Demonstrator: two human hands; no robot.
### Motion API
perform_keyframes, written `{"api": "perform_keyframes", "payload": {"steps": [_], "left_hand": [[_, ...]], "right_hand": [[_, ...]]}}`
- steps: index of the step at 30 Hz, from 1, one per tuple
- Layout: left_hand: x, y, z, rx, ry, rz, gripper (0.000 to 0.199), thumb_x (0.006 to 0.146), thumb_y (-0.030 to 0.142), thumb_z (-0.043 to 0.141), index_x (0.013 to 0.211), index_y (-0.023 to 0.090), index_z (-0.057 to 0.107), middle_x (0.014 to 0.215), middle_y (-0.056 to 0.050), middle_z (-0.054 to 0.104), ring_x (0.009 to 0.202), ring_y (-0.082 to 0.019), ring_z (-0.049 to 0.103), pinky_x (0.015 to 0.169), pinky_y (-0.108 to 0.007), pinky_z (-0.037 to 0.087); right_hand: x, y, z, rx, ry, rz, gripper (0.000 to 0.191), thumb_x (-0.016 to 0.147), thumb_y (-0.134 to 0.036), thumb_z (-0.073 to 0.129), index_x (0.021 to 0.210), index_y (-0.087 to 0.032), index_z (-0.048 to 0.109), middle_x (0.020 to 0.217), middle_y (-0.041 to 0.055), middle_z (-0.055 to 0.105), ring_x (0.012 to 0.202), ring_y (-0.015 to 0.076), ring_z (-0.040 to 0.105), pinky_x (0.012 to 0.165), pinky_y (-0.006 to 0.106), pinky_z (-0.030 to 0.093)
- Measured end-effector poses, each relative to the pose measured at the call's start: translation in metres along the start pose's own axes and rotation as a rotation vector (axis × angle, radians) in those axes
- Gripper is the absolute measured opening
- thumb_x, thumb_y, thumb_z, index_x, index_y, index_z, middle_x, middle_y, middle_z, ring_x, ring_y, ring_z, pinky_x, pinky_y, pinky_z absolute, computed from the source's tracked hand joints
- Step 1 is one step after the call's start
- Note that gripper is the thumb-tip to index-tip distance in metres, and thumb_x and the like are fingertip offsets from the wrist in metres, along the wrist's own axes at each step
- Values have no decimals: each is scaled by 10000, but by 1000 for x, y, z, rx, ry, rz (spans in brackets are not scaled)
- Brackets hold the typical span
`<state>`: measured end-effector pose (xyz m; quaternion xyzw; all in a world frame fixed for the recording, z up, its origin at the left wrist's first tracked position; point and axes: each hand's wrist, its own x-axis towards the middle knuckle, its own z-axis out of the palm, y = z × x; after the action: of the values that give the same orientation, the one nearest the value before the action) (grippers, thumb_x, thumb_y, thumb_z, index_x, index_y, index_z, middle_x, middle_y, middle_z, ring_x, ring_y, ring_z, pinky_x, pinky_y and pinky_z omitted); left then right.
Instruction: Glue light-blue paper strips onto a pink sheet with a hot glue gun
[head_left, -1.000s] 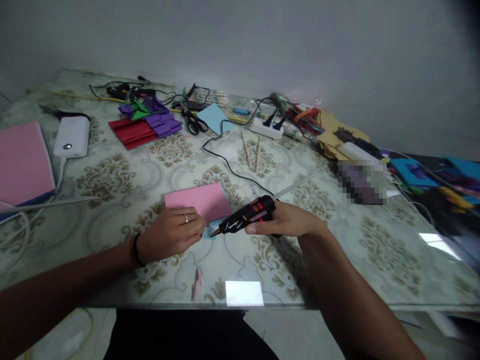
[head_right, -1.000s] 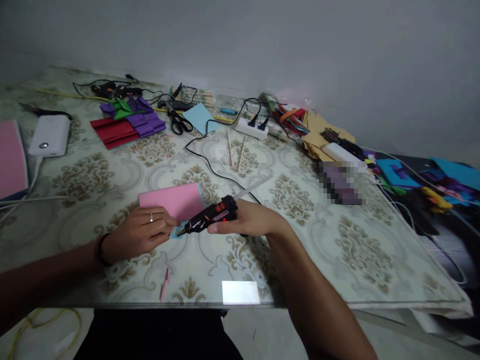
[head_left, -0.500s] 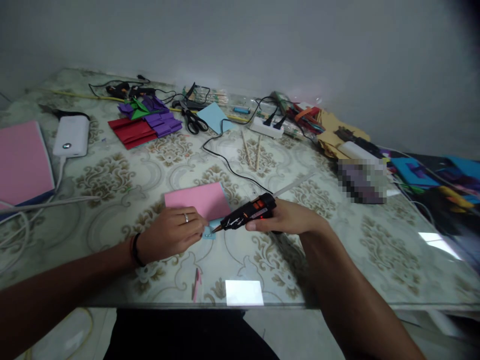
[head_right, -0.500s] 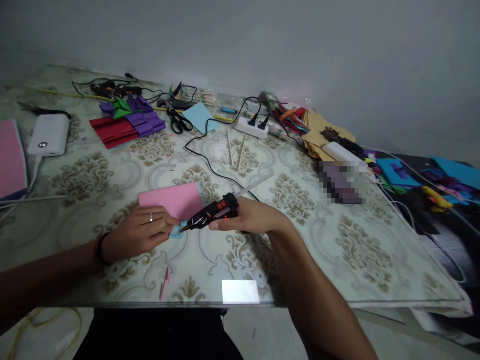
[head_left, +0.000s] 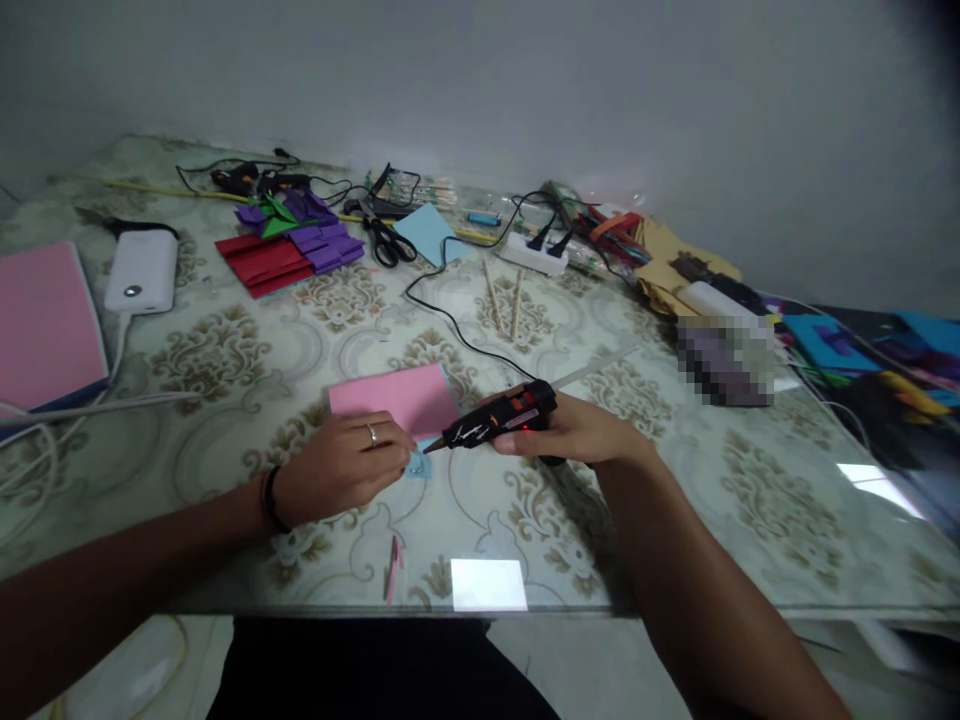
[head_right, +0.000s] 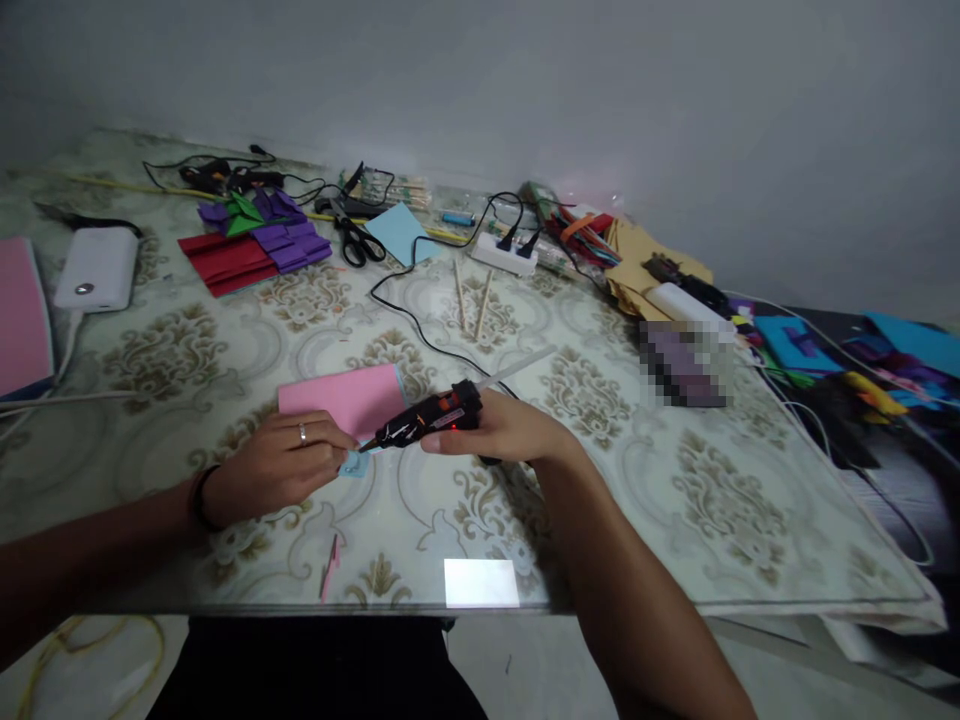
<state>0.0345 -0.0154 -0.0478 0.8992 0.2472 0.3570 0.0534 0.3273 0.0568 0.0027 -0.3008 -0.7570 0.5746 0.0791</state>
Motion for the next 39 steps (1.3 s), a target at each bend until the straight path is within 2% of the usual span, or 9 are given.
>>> {"api": "perform_keyframes", "payload": {"steps": [7, 12, 20, 26, 31, 39], "left_hand": [[3, 2, -2, 5, -3, -35, 156, 1031, 143, 558, 886, 191, 590, 870, -37, 766, 787, -170, 719, 732, -305, 570], [4, 3, -1, 14, -5, -53, 175, 1025, 124, 543, 868, 198, 569, 842, -30, 755, 778, -169, 722, 704, -299, 557], [2, 1, -2, 13, -3, -31, 178, 1020, 125, 557, 858, 198, 562, 868, -36, 757, 791, -175, 714, 721, -310, 560], [1, 1, -1, 3, -9, -29, 182, 1005, 104, 579, 850, 197, 566, 891, -36, 760, 804, -173, 707, 733, -311, 556], [0, 1, -1, 6, -11, -30, 172, 989, 84, 590, 859, 196, 581, 894, -34, 755, 793, -175, 694, 726, -311, 535], [-2, 0, 0, 8, -15, -23, 165, 988, 97, 599, 861, 201, 584, 931, -43, 759, 799, -180, 682, 733, -324, 527]], "right_hand": [[3, -1, 6, -4, -27, -11, 502, 874, -593, 732, 1020, -113, 757, 841, 42, 679, 763, 162, 585, 704, 265, 513], [4, -2, 8, 14, -31, -6, 472, 863, -571, 751, 995, -118, 752, 797, 20, 641, 700, 133, 533, 651, 245, 482], [5, -5, 9, -7, 0, 38, 498, 830, -607, 771, 963, -128, 774, 729, -2, 600, 660, 123, 487, 604, 241, 449], [6, -6, 9, -31, 9, 72, 452, 836, -570, 765, 937, -130, 766, 647, -38, 493, 595, 96, 388, 528, 224, 360], [6, -8, 8, -33, 23, 80, 425, 835, -538, 761, 921, -122, 762, 634, -47, 457, 581, 90, 355, 536, 232, 351], [6, -6, 8, -34, 37, 126, 473, 828, -580, 764, 975, -131, 788, 677, -26, 526, 620, 105, 393, 554, 235, 367]]}}
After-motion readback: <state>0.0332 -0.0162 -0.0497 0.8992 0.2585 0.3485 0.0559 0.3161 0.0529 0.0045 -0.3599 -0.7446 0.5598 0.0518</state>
